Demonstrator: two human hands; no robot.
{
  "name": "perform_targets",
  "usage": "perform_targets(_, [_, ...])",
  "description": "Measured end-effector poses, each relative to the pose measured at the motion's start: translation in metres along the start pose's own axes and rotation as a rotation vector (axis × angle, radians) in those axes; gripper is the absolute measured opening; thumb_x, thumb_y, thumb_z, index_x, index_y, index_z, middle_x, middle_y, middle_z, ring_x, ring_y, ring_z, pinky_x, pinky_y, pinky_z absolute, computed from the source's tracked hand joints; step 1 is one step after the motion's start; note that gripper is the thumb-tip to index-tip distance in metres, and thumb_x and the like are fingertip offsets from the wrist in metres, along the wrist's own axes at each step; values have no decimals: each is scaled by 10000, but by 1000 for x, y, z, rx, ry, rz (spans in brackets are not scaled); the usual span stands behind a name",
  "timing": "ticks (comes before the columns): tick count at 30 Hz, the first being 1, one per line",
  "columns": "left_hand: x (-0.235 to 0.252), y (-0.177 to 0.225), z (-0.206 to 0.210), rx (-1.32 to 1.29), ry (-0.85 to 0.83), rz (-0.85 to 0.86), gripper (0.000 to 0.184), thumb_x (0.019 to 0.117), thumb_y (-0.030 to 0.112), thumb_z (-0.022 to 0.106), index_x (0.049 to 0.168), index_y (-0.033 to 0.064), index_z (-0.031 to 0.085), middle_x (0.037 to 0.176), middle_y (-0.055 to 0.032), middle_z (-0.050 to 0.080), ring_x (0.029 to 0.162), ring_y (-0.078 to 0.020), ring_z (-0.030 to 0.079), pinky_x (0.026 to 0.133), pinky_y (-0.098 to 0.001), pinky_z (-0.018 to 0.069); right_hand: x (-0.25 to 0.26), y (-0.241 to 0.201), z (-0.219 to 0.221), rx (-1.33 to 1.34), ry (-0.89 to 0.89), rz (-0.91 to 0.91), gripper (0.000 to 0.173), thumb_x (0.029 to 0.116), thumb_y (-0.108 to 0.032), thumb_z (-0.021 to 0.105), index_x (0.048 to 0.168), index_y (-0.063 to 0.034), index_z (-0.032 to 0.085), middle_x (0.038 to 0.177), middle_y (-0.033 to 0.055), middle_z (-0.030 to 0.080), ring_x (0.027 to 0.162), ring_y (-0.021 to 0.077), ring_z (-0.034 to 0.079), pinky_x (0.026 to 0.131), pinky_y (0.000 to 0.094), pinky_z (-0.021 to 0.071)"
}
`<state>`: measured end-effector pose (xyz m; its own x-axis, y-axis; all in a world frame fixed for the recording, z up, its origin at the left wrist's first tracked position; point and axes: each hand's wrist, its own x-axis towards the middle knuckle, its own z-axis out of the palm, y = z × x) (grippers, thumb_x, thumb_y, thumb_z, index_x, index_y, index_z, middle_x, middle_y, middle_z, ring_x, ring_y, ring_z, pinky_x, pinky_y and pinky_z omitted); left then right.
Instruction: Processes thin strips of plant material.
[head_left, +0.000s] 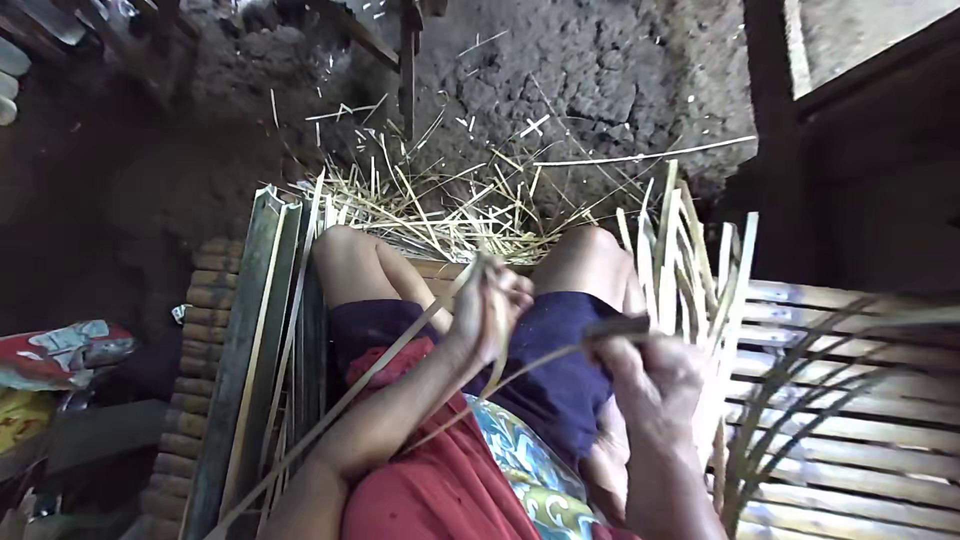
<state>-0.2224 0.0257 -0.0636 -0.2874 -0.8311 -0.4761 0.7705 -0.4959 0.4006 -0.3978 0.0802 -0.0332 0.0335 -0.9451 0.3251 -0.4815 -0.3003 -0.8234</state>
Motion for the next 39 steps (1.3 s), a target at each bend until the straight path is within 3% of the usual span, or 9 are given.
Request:
perform_targets(4, [-23,-4,11,8,-291,-176,495,1126,322,178,795,202,526,635,76,536,641,-64,570,686,-234,501,17,9,4,26,96,121,246,1048,-417,534,961,-210,633,749,-196,633,655,-83,601,601,162,533])
perform_targets(7, [-12,1,10,-58,-77,-76,496,1123,370,232,742,231,518,581,106,487,527,-14,522,564,-163,484,7,4,31,81,-105,-30,387,1039,-368,582,934,-10,686,745,6,660,660,-9,599,617,186,521])
perform_targets(12, [16,29,-13,-169,515,186,418,1130,367,177,844,209,438,526,102,399,472,-52,467,545,-205,462,-11,-18,2,206,-166,-25,329,1070,-446,500,955,-181,659,770,-118,636,711,-101,587,657,98,485])
perform_targets(16, [-15,7,-10,86,-68,-44,512,1108,459,159,887,236,563,685,86,593,702,-57,635,721,-242,550,8,7,8,-41,36,48,471,1033,-447,568,804,-43,648,649,-26,603,591,8,568,597,241,499])
perform_targets(18, [-27,4,-6,94,-244,-131,544,1115,386,152,809,197,559,642,67,574,662,-71,610,700,-243,523,16,7,9,9,56,114,313,1033,-449,560,913,-171,638,708,-174,607,622,-91,577,586,142,517])
perform_targets(23, [-11,10,-11,-61,10,-63,537,1122,399,184,717,237,497,542,113,468,506,-25,507,577,-189,481,-7,-5,45,140,-232,-17,440,1055,-383,542,862,-15,686,718,23,654,670,-16,599,647,155,503])
perform_targets(27, [0,27,-33,-128,319,99,481,1119,431,204,770,245,477,533,117,444,494,-26,498,573,-190,484,-17,-17,21,228,-268,26,440,1081,-460,461,871,-115,635,724,-58,622,687,-76,582,645,119,478])
perform_targets(33, [-37,10,-22,106,-178,-144,530,1120,356,160,821,178,560,620,65,566,616,-67,595,663,-235,521,4,4,34,136,-60,153,366,1047,-471,531,876,-170,651,701,-168,619,635,-94,585,586,125,510])
perform_targets(39, [-31,10,-25,-126,240,-18,541,1121,407,186,693,237,468,511,110,423,469,-33,462,556,-192,454,-27,-12,55,340,-352,128,459,1063,-400,518,835,-37,682,709,-27,640,673,-59,584,637,132,492])
